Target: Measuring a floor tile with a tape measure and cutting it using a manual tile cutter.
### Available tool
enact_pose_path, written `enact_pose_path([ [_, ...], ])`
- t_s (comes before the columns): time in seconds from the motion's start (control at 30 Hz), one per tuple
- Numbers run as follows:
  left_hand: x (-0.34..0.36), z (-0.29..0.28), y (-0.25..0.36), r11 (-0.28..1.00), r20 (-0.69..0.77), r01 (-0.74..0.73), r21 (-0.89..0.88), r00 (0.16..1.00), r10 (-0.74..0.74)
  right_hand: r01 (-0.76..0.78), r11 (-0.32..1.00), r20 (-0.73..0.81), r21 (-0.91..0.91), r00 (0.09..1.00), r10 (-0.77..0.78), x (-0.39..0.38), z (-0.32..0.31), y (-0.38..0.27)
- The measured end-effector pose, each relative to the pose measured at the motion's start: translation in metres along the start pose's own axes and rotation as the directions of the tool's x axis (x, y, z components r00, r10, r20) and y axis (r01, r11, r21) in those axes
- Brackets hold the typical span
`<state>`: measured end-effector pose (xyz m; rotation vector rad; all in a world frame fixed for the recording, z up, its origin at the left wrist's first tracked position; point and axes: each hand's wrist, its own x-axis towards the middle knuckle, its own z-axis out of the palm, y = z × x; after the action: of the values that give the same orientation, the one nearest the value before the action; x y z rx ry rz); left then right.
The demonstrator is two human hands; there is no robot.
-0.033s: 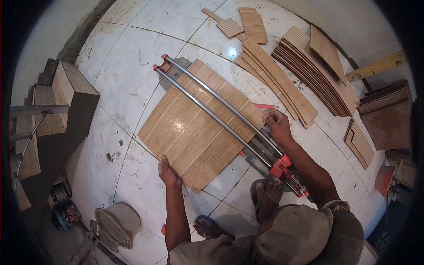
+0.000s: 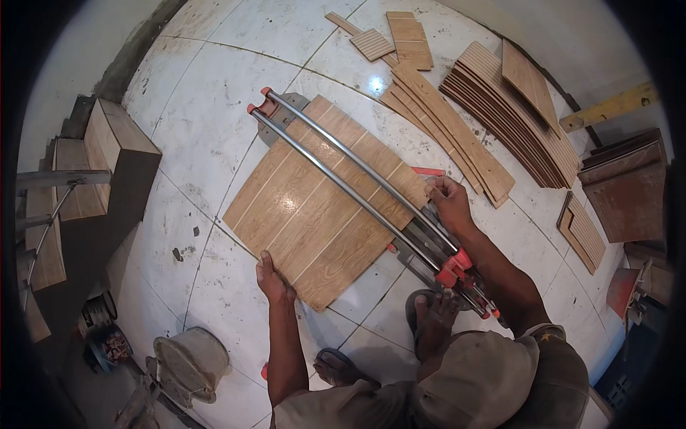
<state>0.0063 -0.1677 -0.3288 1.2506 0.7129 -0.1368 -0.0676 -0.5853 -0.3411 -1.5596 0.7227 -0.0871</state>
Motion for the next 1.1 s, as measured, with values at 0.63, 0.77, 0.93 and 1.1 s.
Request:
enact_pose_path([
  [0.63, 0.008, -0.005, -0.009, 0.998, -0.047, -0.02, 0.057, 0.999, 0.023, -0.024, 0.998, -0.009, -0.051, 1.0, 0.023, 0.007, -0.005, 0.0],
  [0.77, 0.006, -0.004, -0.009, 0.994, -0.018, -0.055, 0.098, 0.998, 0.057, 0.033, 0.992, 0.036, -0.123, 0.999, -0.029, 0.009, -0.01, 0.0],
  [0.93, 0.003, -0.001, -0.007, 0.994, -0.019, -0.041, 0.099, 0.999, 0.043, 0.004, 0.993, 0.095, -0.114, 0.995, 0.007, 0.011, -0.01, -0.002],
  [1.1, 0.004, -0.002, -0.006, 0.995, -0.023, -0.025, 0.095, 0.999, 0.027, -0.033, 0.996, 0.105, -0.085, 0.994, 0.041, 0.012, -0.009, -0.003],
])
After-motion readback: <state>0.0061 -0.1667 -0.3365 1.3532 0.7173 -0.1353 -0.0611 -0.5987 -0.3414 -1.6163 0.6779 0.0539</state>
